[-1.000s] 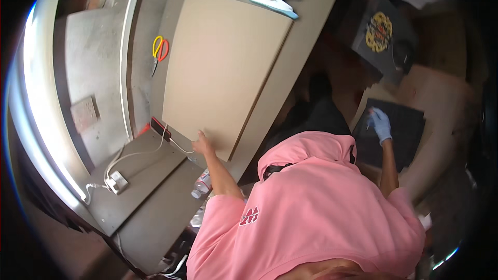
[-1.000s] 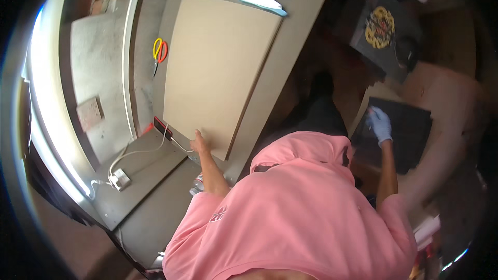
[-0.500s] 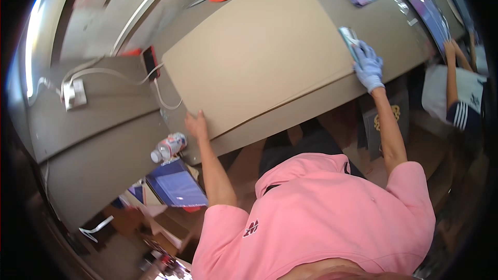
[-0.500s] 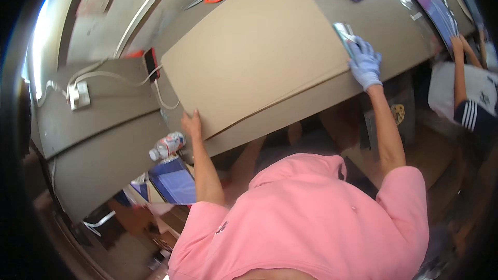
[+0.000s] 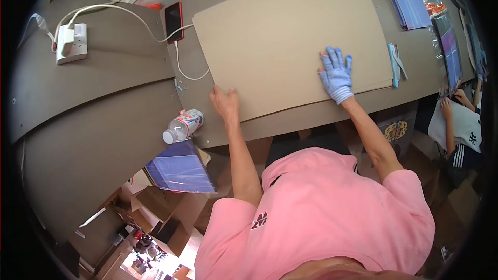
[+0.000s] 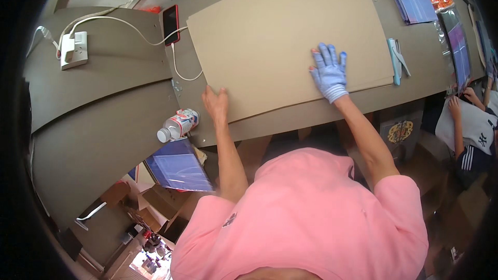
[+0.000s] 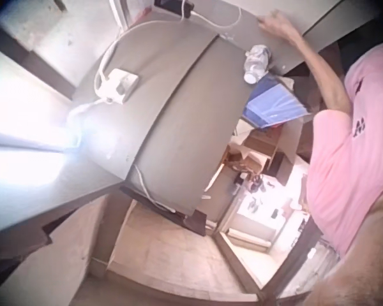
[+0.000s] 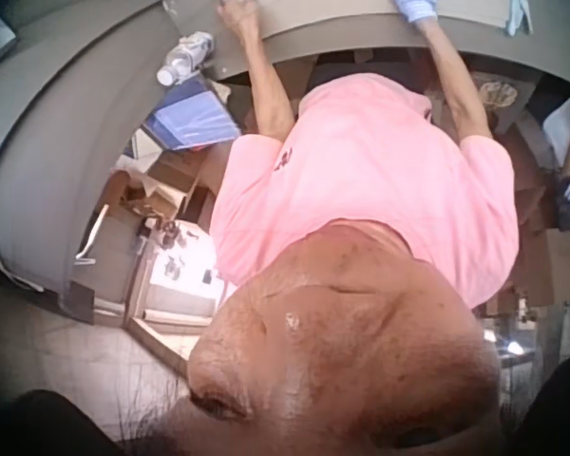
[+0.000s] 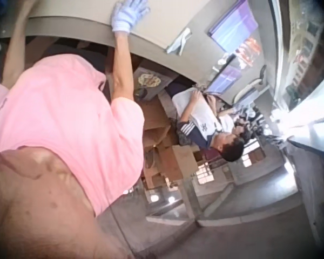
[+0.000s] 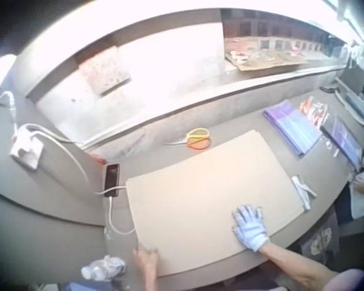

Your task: The person places a printed document onto a cardboard backing sheet on a workbench. They smooth the document with gloved hands and then use a blue plastic squeegee tool to press the document firmly onto the backing. The person repeats this process for multiple documents, stacking the finished laminated sheets to the side.

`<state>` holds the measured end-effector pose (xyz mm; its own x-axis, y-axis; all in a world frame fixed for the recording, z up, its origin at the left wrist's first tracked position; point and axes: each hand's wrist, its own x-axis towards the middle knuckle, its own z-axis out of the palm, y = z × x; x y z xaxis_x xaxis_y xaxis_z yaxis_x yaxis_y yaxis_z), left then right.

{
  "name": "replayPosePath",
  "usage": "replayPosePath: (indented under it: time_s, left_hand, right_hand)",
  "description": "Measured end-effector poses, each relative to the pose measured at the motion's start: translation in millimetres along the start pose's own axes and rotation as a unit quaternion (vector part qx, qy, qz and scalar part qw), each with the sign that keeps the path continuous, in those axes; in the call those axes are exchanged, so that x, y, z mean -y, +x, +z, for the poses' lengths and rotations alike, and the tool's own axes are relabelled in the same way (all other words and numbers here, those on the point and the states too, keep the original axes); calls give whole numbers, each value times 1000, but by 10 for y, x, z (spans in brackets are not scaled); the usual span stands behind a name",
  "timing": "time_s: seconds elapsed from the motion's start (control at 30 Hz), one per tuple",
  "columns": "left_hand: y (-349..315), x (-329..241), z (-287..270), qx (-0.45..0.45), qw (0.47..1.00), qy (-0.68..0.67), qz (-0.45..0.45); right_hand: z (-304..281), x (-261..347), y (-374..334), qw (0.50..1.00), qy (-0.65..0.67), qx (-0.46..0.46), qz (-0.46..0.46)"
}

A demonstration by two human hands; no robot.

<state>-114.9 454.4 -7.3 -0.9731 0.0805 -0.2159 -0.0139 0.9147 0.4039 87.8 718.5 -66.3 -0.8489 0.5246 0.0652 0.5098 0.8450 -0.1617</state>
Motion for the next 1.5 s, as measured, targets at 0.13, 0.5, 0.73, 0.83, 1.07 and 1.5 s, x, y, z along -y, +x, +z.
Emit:
replayPosePath:
  time_s: [0.13, 0.5, 0.73, 0.83, 1.07, 1.5]
  left_hand:
    - [48, -20, -123, 36, 999, 5, -5]
    - [312, 7, -221, 71, 997, -30, 10]
    - [359, -161, -191, 66, 998, 15, 11]
    - [295, -263, -303, 33, 996, 52, 56]
    - [429, -308, -682, 35, 943, -266, 198]
    - [251, -1331, 245, 46, 898, -290, 328]
  right_hand:
    - [-53, 442, 117, 1000, 13, 0, -18]
    - [-38, 505, 122, 999, 26, -16, -14]
    - [-14, 508, 119, 1000, 10, -19, -19]
    - [-44, 507, 130, 1000, 14, -15, -15]
    - [-40, 484, 122, 1000, 25, -6, -10]
    - [-155, 481, 238, 995, 35, 85, -38]
